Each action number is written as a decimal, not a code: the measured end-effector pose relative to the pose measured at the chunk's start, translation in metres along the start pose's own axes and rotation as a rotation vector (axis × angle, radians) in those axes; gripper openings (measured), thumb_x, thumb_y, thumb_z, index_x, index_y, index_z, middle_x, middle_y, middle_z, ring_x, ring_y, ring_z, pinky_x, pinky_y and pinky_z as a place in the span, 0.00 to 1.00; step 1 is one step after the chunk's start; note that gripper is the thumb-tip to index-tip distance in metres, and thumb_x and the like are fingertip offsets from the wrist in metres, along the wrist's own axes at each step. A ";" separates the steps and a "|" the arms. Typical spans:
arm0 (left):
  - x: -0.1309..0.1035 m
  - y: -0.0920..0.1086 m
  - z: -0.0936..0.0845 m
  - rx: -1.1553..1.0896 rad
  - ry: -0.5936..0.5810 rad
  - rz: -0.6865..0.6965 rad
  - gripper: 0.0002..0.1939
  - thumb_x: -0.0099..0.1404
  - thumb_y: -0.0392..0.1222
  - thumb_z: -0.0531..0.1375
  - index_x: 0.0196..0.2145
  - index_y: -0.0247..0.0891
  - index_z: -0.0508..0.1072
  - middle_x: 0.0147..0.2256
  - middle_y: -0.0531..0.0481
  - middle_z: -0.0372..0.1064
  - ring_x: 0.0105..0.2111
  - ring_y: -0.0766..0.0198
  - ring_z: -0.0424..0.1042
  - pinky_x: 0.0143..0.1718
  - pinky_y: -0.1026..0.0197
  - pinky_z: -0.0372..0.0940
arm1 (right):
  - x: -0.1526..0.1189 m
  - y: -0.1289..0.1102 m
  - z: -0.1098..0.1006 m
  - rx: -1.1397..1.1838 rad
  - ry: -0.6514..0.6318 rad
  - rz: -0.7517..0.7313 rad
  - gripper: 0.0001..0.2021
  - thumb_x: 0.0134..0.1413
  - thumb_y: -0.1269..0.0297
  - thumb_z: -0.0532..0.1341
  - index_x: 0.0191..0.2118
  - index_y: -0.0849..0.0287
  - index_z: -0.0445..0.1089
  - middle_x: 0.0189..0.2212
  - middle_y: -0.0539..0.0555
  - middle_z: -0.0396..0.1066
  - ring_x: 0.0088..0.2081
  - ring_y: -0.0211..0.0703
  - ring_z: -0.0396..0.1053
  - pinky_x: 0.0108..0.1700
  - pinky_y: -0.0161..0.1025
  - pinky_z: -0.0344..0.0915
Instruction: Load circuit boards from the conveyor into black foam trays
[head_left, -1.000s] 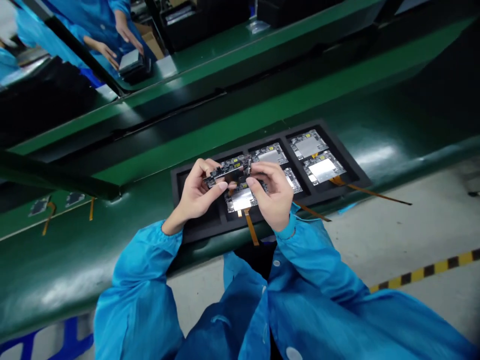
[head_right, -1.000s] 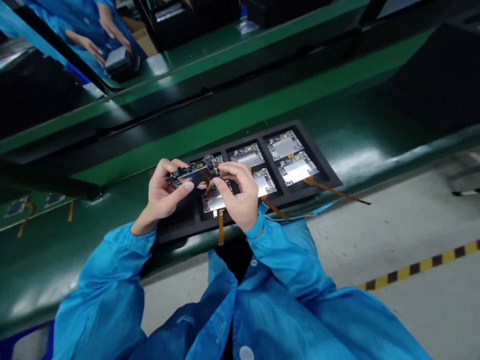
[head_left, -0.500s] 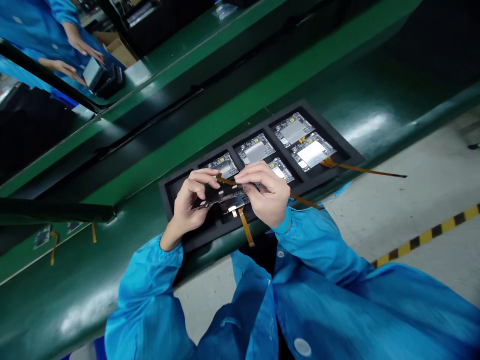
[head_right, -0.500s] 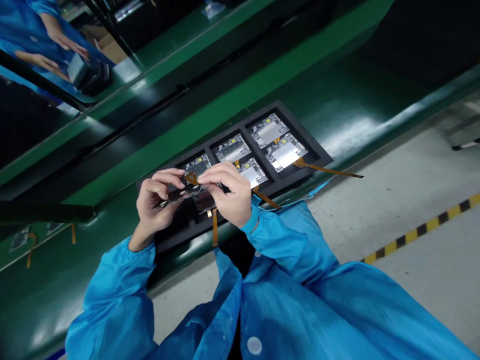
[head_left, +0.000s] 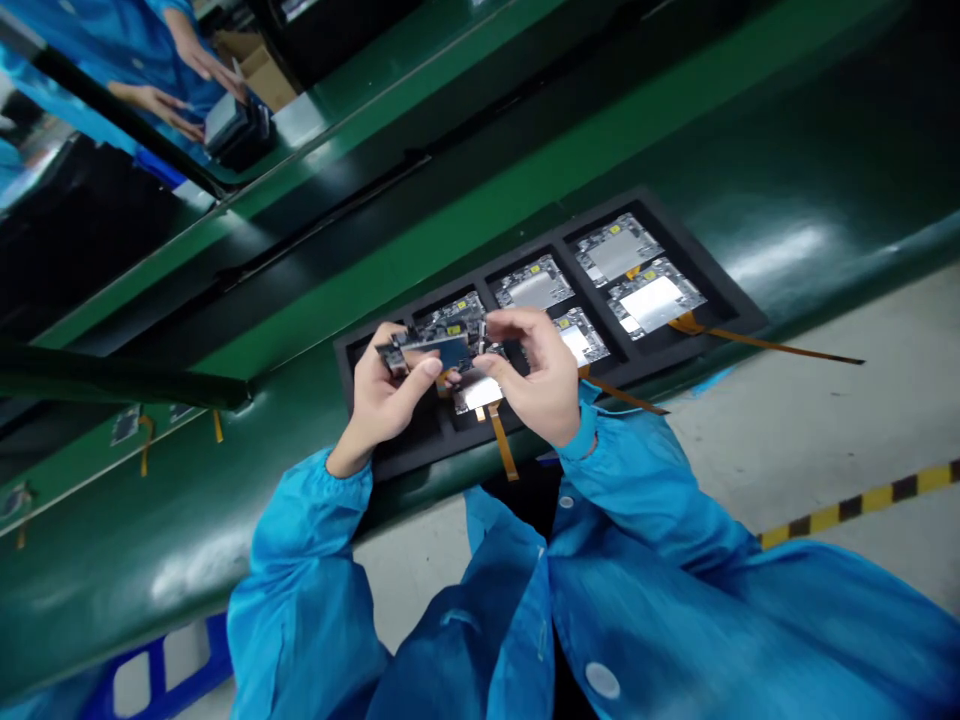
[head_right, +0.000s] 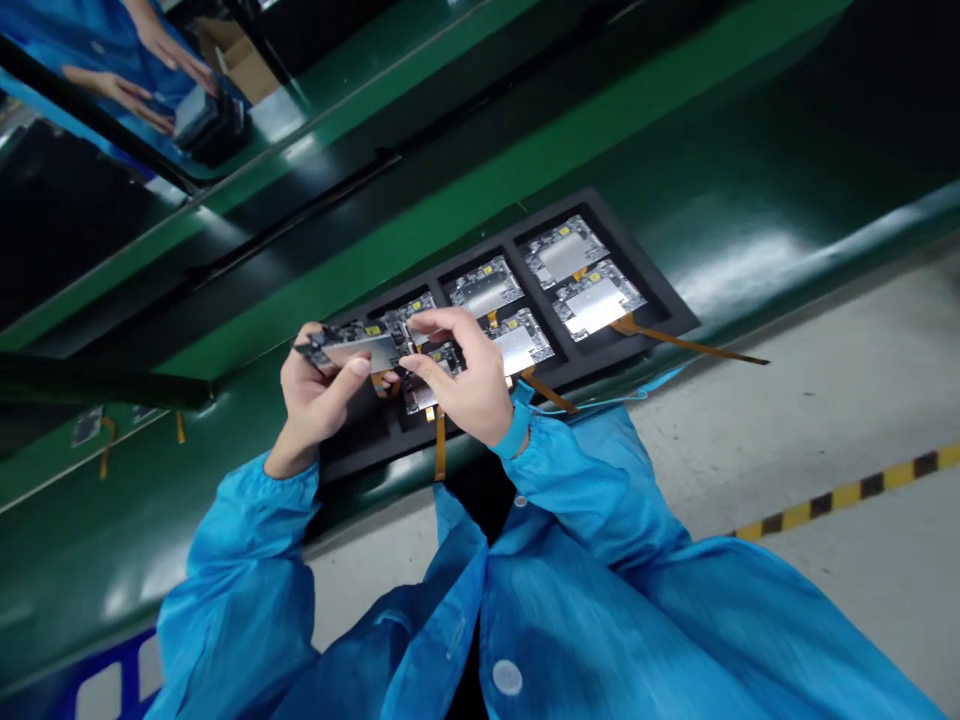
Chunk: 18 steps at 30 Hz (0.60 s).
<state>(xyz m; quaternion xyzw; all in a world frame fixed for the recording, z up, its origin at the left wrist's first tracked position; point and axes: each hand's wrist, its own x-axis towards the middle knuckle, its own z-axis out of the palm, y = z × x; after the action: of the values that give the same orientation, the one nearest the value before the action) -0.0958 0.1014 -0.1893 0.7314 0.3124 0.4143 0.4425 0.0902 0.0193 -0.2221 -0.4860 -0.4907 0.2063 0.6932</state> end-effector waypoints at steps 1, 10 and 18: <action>-0.002 0.000 -0.004 -0.030 0.050 -0.066 0.23 0.65 0.57 0.73 0.45 0.41 0.71 0.38 0.48 0.76 0.35 0.56 0.82 0.36 0.55 0.79 | 0.000 0.000 0.000 0.012 -0.011 0.015 0.14 0.67 0.52 0.67 0.53 0.52 0.73 0.47 0.56 0.76 0.49 0.48 0.75 0.53 0.49 0.77; -0.043 0.003 -0.058 -0.157 0.267 -0.461 0.22 0.64 0.51 0.73 0.47 0.41 0.69 0.39 0.48 0.79 0.29 0.61 0.82 0.28 0.63 0.78 | 0.001 -0.005 -0.002 0.039 -0.092 0.026 0.08 0.68 0.59 0.63 0.49 0.53 0.73 0.46 0.56 0.72 0.48 0.49 0.73 0.50 0.51 0.76; -0.043 -0.001 -0.068 -0.253 0.161 -0.665 0.25 0.66 0.46 0.72 0.53 0.42 0.64 0.38 0.50 0.77 0.33 0.58 0.83 0.36 0.58 0.81 | 0.003 -0.007 -0.005 -0.013 -0.135 -0.023 0.03 0.65 0.64 0.63 0.42 0.53 0.73 0.42 0.55 0.72 0.48 0.51 0.72 0.50 0.53 0.74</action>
<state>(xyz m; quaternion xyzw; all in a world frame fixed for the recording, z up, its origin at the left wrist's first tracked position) -0.1754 0.0926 -0.1864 0.4944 0.5134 0.3391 0.6140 0.0946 0.0159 -0.2146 -0.4698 -0.5434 0.2274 0.6575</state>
